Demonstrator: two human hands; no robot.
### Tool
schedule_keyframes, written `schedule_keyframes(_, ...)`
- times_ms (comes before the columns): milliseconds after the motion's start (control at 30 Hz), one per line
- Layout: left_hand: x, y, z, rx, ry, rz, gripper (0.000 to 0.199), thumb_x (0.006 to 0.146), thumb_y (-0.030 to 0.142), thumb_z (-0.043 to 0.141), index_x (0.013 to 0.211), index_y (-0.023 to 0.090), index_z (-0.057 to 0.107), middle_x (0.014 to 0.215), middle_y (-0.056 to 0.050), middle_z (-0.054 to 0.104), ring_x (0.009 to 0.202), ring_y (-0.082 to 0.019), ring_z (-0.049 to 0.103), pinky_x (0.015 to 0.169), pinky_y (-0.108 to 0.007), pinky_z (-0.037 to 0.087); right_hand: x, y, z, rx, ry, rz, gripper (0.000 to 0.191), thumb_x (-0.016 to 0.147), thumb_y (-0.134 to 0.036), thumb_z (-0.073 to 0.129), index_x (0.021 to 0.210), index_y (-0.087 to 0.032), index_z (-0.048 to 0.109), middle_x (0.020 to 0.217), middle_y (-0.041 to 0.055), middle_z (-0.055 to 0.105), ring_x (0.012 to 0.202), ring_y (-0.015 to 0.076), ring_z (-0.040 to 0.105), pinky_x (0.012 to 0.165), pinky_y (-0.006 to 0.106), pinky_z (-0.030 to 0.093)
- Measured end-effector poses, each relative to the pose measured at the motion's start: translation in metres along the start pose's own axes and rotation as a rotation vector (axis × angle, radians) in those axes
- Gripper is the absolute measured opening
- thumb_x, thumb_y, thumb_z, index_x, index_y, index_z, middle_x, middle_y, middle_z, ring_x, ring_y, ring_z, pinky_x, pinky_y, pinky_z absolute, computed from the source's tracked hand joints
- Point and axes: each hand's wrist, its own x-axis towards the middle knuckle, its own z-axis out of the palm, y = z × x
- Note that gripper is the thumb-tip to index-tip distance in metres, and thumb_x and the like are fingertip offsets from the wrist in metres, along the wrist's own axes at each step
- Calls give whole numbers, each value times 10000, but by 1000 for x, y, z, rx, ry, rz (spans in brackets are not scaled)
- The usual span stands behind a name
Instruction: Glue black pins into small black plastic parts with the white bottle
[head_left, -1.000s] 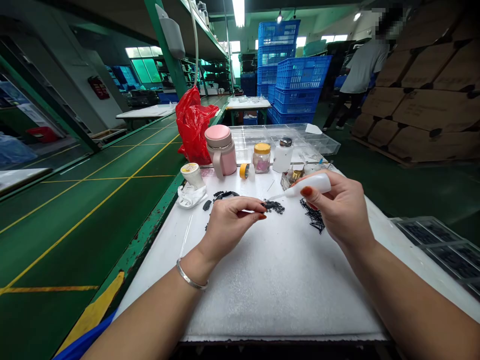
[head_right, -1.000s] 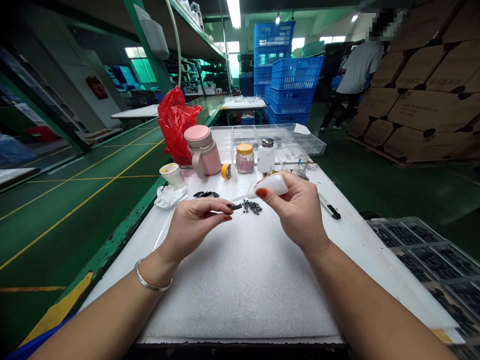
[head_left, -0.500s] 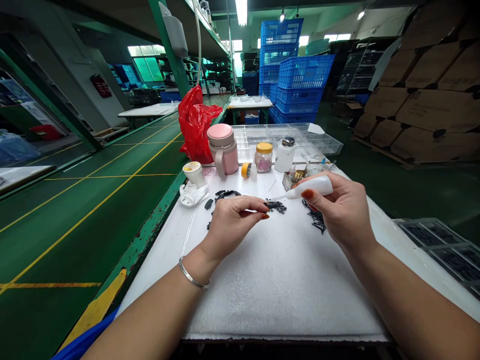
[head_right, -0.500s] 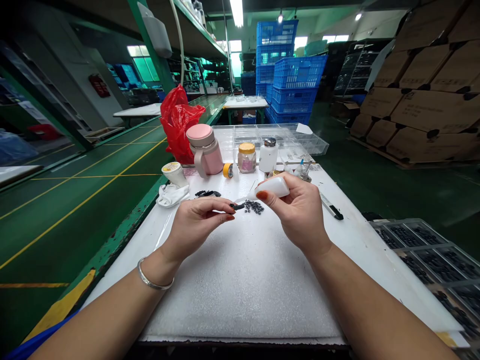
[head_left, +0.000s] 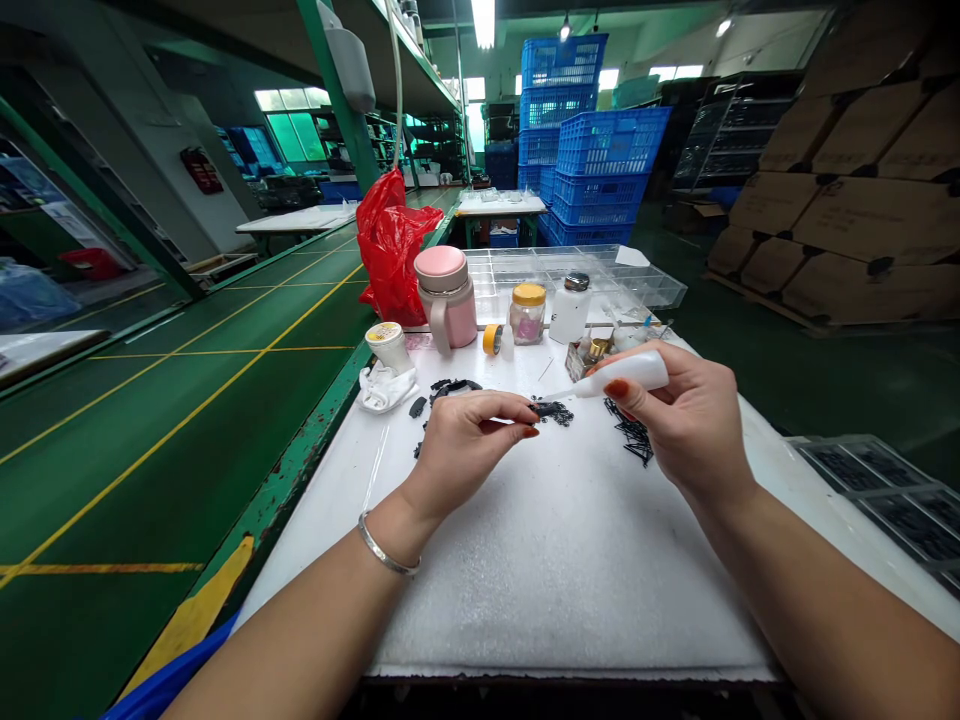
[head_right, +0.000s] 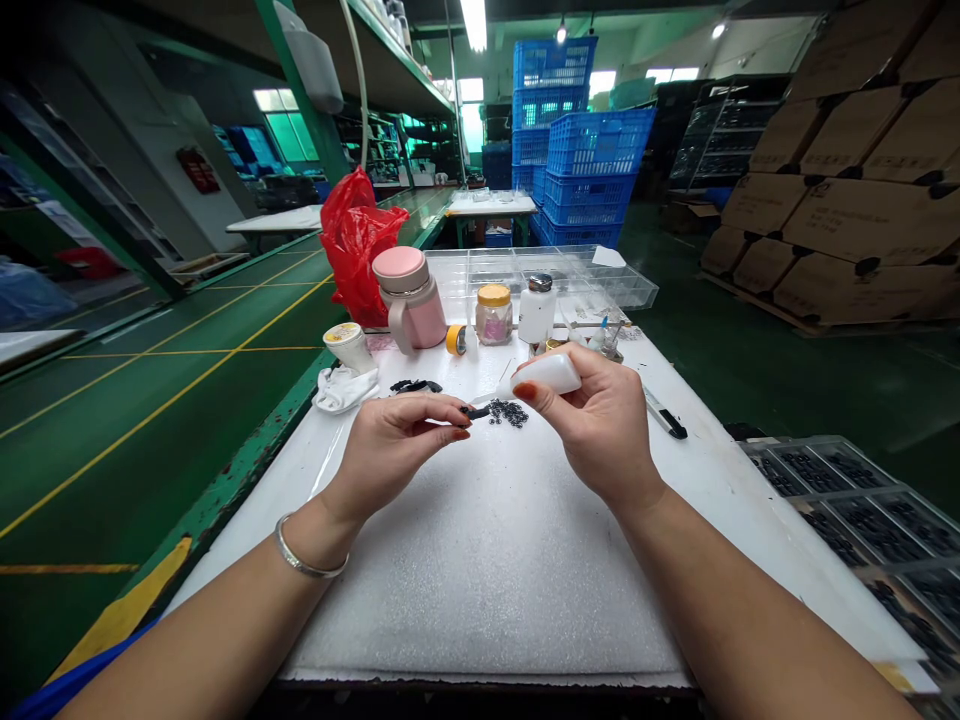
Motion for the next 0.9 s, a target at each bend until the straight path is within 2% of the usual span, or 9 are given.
schedule_keyframes(900,0,0,0,7,-4,0,84,754,121,757,809,181,775,898,-53,745,875,-209,710,761,-291,621,-1,-1,0,-28,0,-7,245,792,-445,775,837,-206,745,732,38,659,662,181,599,546,275,454)
